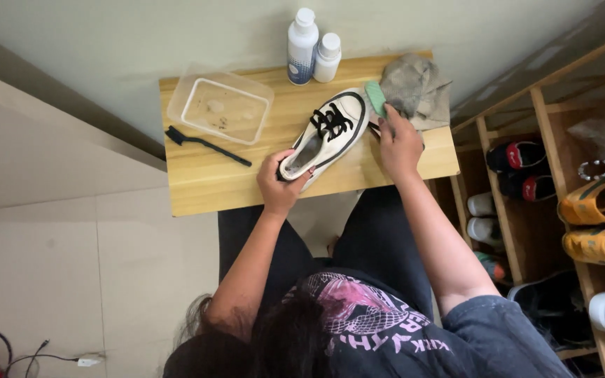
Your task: The person scrubs the exterior and interior of a white sneaker using a green brush. They hold the shoe on a wooden table and systematically clean the toe, sides, and inner lining.
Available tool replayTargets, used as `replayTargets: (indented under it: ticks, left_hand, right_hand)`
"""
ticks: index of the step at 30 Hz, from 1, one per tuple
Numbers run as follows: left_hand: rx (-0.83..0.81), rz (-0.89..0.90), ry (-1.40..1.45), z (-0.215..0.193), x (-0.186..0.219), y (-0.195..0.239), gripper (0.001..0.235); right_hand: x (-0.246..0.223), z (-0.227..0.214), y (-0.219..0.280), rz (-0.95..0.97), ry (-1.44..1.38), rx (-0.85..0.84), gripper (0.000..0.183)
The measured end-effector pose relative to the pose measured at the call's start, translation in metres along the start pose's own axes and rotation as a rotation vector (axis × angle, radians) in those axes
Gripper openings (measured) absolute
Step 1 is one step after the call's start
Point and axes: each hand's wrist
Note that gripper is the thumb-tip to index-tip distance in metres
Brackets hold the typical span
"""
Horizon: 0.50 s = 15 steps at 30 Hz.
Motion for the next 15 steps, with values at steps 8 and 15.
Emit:
replayTargets:
  ticks: [8,15]
  left_hand:
    - [-0.007,0.018,0.002,0.0,-0.006,0.002,0.049]
    - [-0.017,0.063,0.003,0.002,-0.008,0.0,0.049]
  right_hand:
    - [0.008,0.006,-0.025,0.229,-0.148,-0.06,0.036]
    - [0.015,0.001,-0.031,0.321,-0.125,-0.192,0.033]
Point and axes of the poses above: each hand's wrist, its own y-axis away from the middle knuckle, its own z-axis out of the palm, x = y × z, and after that the axes turned 5 degrees about z, right-handed
